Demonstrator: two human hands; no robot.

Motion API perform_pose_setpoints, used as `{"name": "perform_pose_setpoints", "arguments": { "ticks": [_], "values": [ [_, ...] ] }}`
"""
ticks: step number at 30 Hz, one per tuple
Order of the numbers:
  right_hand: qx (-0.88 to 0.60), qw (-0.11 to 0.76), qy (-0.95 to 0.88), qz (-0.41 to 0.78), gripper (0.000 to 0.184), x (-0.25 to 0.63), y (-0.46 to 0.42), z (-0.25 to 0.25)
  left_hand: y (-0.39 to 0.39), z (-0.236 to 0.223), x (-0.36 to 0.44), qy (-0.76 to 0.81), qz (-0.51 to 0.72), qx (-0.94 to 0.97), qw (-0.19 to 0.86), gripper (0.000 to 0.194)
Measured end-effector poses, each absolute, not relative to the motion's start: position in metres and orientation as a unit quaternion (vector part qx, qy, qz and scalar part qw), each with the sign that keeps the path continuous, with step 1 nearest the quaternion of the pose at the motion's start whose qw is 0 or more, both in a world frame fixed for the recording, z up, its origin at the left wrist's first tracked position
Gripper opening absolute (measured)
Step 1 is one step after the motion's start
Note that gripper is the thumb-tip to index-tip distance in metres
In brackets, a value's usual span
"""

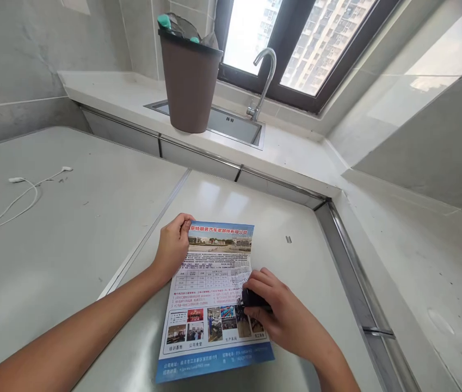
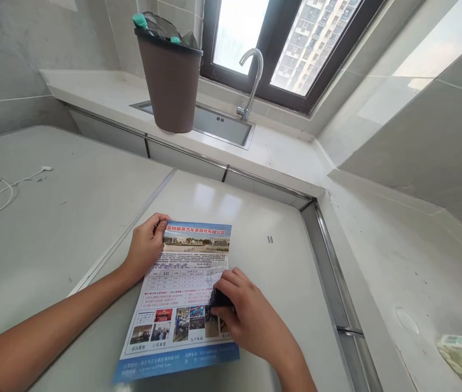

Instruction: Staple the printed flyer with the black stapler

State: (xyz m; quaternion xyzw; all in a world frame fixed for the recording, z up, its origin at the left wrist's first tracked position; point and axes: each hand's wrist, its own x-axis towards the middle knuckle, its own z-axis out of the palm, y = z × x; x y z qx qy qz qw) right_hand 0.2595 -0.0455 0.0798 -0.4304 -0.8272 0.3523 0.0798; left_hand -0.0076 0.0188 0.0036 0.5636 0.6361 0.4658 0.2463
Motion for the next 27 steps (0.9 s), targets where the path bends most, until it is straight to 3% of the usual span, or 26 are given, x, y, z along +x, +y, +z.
{"name": "perform_pose_setpoints", "arguments": {
  "ticks": [8,13,17,19,27],
  "values": [
    [-0.443,0.039,-0.825,0.349,0.022,0.258,-0.05,0.077,0.02,0.0,-0.005,0.635,0.44,0.601,0.205,0.025],
    [-0.448,0.025,-0.828,0.337,0.021,0.256,-0.05,0.073,0.006,0.011,0.003,0.574,0.403,0.71,0.063,0.027],
    [-0.451,0.02,-0.827,0.337,0.023,0.255,-0.049,0.072,-0.02,0.013,0.016,0.387,0.334,0.826,0.237,0.011],
    [-0.45,0.023,-0.825,0.341,0.025,0.256,-0.049,0.071,-0.031,0.007,0.026,0.352,0.307,0.833,0.296,0.02],
    [-0.456,0.021,-0.816,0.353,0.024,0.256,-0.051,0.069,-0.038,-0.011,0.041,0.338,0.28,0.844,0.309,0.019]
  ]
}}
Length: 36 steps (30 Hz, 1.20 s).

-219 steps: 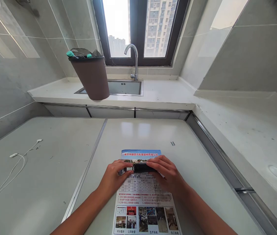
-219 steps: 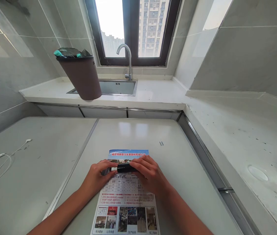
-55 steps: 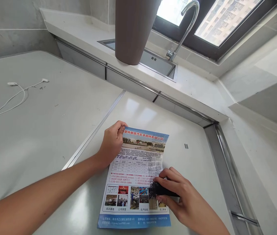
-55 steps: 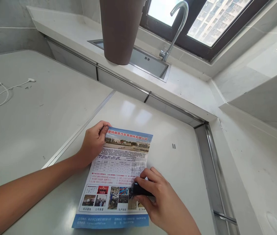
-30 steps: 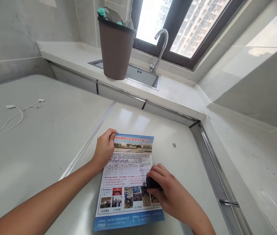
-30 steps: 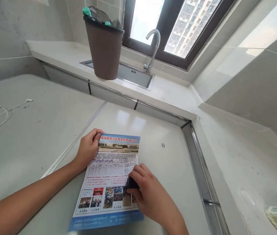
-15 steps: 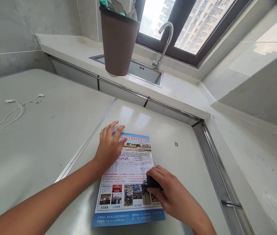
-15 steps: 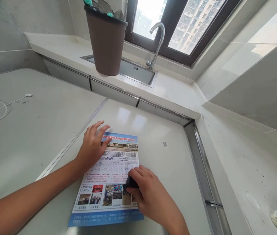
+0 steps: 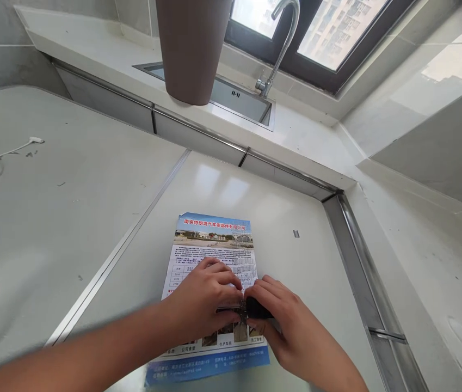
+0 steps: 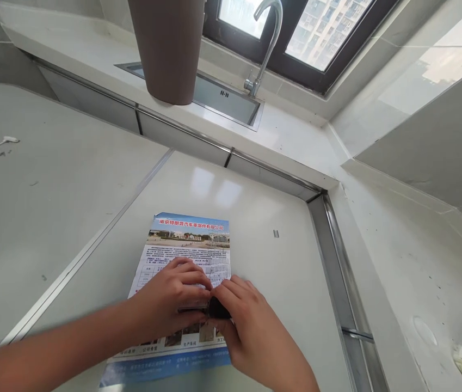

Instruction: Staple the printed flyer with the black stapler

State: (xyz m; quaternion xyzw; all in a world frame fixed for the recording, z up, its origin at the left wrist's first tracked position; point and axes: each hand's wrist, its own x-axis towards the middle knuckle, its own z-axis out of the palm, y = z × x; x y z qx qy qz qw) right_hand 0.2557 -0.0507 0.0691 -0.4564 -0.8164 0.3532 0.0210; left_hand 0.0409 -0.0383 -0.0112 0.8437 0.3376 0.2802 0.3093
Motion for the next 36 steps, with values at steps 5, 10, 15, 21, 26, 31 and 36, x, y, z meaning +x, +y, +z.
{"name": "perform_pose_setpoints", "arguments": {
  "ticks": [5,10,15,21,26,31,36],
  "values": [
    [-0.46,0.005,-0.815,0.353,0.022,0.258,-0.052,0.069,-0.036,-0.009,0.035,0.345,0.276,0.837,0.322,0.023],
    [-0.457,0.002,-0.822,0.34,0.021,0.253,-0.052,0.067,-0.037,-0.009,0.036,0.338,0.279,0.833,0.339,0.025],
    [-0.463,-0.014,-0.831,0.308,0.02,0.248,-0.054,0.064,-0.037,-0.011,0.037,0.333,0.279,0.832,0.344,0.025],
    [-0.457,-0.037,-0.842,0.285,0.022,0.246,-0.055,0.06,-0.038,-0.014,0.037,0.33,0.286,0.833,0.34,0.027],
    [-0.47,-0.031,-0.846,0.25,0.018,0.246,-0.059,0.053,-0.038,-0.016,0.036,0.326,0.286,0.831,0.349,0.026],
    [-0.465,-0.023,-0.879,0.099,0.02,0.243,-0.068,0.038,-0.038,-0.014,0.036,0.351,0.264,0.818,0.372,0.038],
    [-0.447,-0.023,-0.894,0.004,0.034,0.232,-0.077,0.029,-0.032,-0.011,0.032,0.379,0.27,0.78,0.418,0.067]
  ]
}}
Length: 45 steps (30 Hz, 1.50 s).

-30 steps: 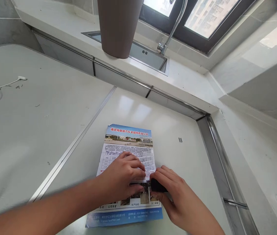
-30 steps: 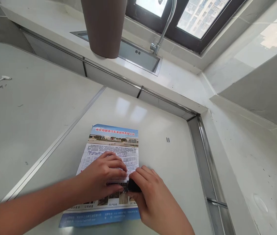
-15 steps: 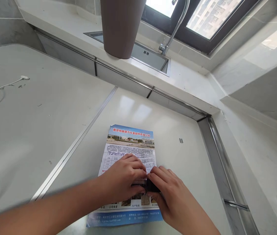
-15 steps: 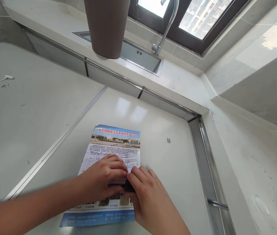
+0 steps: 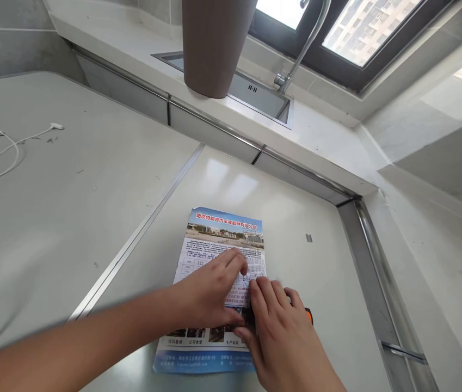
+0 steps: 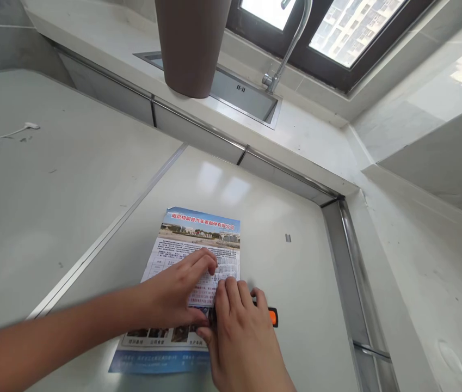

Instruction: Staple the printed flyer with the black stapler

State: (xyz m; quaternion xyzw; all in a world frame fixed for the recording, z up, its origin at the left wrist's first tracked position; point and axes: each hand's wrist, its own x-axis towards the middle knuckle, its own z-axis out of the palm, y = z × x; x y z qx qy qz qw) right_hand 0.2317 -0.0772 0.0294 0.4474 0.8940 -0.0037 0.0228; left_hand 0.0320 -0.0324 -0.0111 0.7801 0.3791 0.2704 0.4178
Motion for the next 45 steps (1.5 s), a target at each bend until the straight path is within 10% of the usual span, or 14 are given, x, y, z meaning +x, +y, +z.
{"name": "perform_pose_setpoints", "arguments": {
  "ticks": [35,45],
  "values": [
    [0.549,-0.112,0.805,-0.194,0.022,0.298,-0.083,0.027,-0.025,-0.013,0.016,0.335,0.251,0.788,0.451,0.057],
    [0.705,-0.194,0.676,0.088,0.028,0.314,-0.086,0.022,-0.017,0.008,0.01,0.293,0.388,0.728,0.482,0.017]
  ]
}}
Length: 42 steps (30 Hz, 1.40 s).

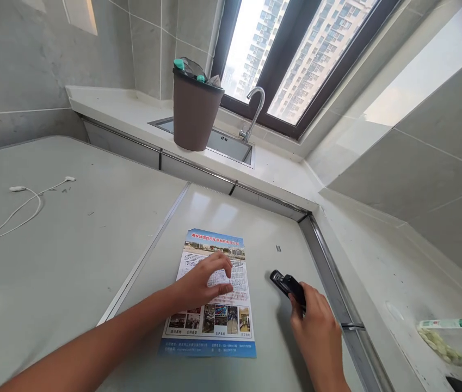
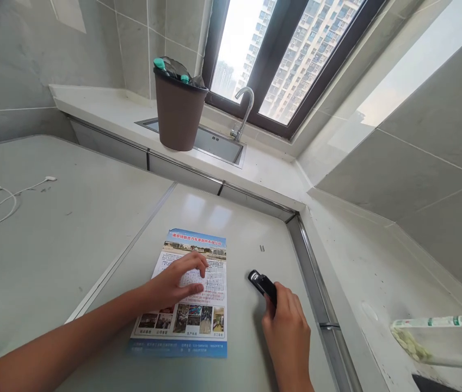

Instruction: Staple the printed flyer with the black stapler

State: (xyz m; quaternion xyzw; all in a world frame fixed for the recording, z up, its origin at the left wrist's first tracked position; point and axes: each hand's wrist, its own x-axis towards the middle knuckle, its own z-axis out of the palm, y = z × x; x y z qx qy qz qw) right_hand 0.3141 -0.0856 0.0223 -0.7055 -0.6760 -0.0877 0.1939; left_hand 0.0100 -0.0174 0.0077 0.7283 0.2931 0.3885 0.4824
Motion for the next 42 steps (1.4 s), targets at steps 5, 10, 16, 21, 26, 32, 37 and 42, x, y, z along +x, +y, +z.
{"name": "perform_pose_setpoints", "arguments": {
  "ticks": [5,10,16,21,26,32,37,42],
  "values": [
    [-0.639,0.267,-0.722,0.022,0.021,0.228,-0.069,0.039,-0.006,0.013,-0.001,0.284,0.524,0.591,0.543,0.029],
    [-0.616,0.238,-0.745,0.095,0.022,0.157,-0.047,0.034,0.019,0.009,-0.03,0.213,0.656,0.327,0.647,0.055],
    [-0.615,0.21,-0.753,0.098,0.022,0.15,-0.039,0.024,0.029,0.016,-0.044,0.158,0.673,0.169,0.703,0.055],
    [-0.643,0.238,-0.724,0.079,0.031,0.206,-0.067,0.021,0.024,0.017,-0.038,0.184,0.664,0.202,0.697,0.048],
    [-0.677,0.239,-0.694,0.056,0.032,0.283,-0.085,0.013,0.024,0.018,-0.035,0.206,0.646,0.221,0.701,0.045],
    [-0.69,0.209,-0.677,0.15,0.037,0.332,-0.088,0.025,0.023,0.012,-0.035,0.215,0.597,0.247,0.732,0.054],
    [-0.674,0.255,-0.649,0.244,0.062,0.375,-0.05,0.053,0.022,0.01,-0.036,0.229,0.576,0.264,0.739,0.058],
    [-0.703,0.398,-0.565,0.168,0.057,0.398,0.024,0.036,0.019,0.008,-0.031,0.23,0.523,0.352,0.742,0.053]
  ]
}}
